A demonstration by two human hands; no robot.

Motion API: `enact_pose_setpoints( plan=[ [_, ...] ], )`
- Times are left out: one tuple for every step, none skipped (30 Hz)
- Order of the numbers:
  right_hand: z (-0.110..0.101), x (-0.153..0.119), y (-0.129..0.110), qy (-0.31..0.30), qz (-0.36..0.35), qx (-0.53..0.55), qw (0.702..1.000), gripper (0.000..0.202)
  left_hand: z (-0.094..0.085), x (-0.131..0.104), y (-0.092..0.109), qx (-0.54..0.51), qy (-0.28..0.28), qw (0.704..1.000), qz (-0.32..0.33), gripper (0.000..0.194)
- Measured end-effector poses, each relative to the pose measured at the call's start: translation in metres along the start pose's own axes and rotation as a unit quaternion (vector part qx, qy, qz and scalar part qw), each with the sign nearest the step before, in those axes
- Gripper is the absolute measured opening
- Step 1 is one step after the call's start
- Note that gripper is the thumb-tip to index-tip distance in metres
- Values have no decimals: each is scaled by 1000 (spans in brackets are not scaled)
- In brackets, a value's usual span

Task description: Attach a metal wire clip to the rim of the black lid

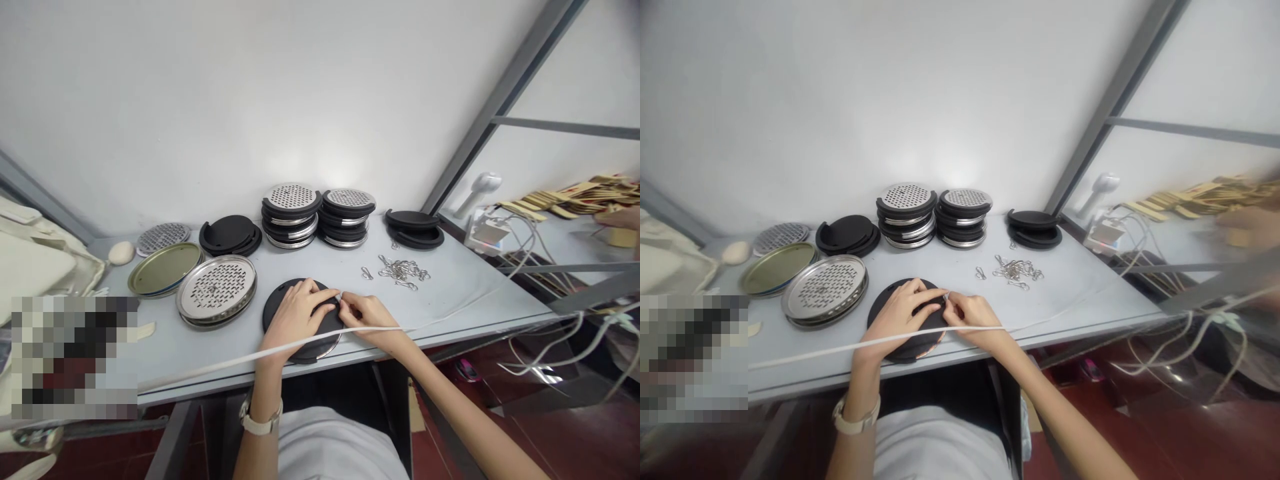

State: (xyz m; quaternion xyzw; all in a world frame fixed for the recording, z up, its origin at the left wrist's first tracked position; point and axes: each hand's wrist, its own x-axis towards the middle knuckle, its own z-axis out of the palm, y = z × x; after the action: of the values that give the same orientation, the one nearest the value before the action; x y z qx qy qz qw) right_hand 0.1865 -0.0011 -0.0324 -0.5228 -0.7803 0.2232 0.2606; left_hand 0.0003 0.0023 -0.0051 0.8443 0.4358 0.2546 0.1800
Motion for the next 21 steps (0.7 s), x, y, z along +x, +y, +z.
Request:
enact_pose_setpoints(
  plan=[
    [0,0,0,8,-1,3,1000,25,0,0,0,7,7,1000,-7,29],
    [0,-1,1,18,-1,8,1000,26,1,1,-1,16,14,1000,-15,28],
    [0,-1,1,30,0,14,999,27,1,1,-2,25,20,999,-22,27],
    [0,-1,2,40,1,20,999,28,1,1,-3,32,25,999,-27,27],
    [0,0,2,48,1,25,999,29,2,1,-4,37,27,999,-29,26],
    [0,0,2,53,1,29,998,29,2,1,-5,39,28,998,-30,25],
    [0,0,2,54,-1,32,998,30,3,2,-6,39,30,998,-31,23],
    [0,1,2,52,-3,33,998,30,3,2,-7,39,34,998,-33,21],
    [0,1,1,48,-5,32,998,29,3,2,-7,38,37,998,-36,20],
    [0,1,1,41,-7,33,999,28,3,2,-7,37,39,998,-38,18],
    [0,1,0,33,-8,34,999,28,3,2,-7,35,40,998,-40,16],
    [0,1,0,23,-6,36,999,28,3,2,-6,31,39,998,-40,14],
    [0,1,-1,16,-4,37,999,28,3,2,-5,26,39,998,-40,13],
    [-1,1,-1,10,-2,37,999,27,2,1,-4,21,37,998,-39,13],
    [-1,1,-1,7,1,37,999,26,2,1,-3,14,34,999,-36,12],
    [-1,1,-1,5,4,37,999,25,1,0,-2,8,31,999,-32,12],
    [-1,1,-1,4,5,37,999,24,1,0,-2,2,29,999,-28,13],
    [-1,2,-1,2,5,36,999,24,1,0,-1,-2,26,999,-25,13],
    [-1,2,-1,0,4,33,999,23,0,-1,-1,-5,24,999,-23,14],
    [-1,2,-1,-3,3,27,1000,22,0,-1,-1,-7,22,999,-22,14],
    [-1,2,-1,-6,0,19,1000,22,0,-1,-1,-9,21,1000,-22,15]
  ],
)
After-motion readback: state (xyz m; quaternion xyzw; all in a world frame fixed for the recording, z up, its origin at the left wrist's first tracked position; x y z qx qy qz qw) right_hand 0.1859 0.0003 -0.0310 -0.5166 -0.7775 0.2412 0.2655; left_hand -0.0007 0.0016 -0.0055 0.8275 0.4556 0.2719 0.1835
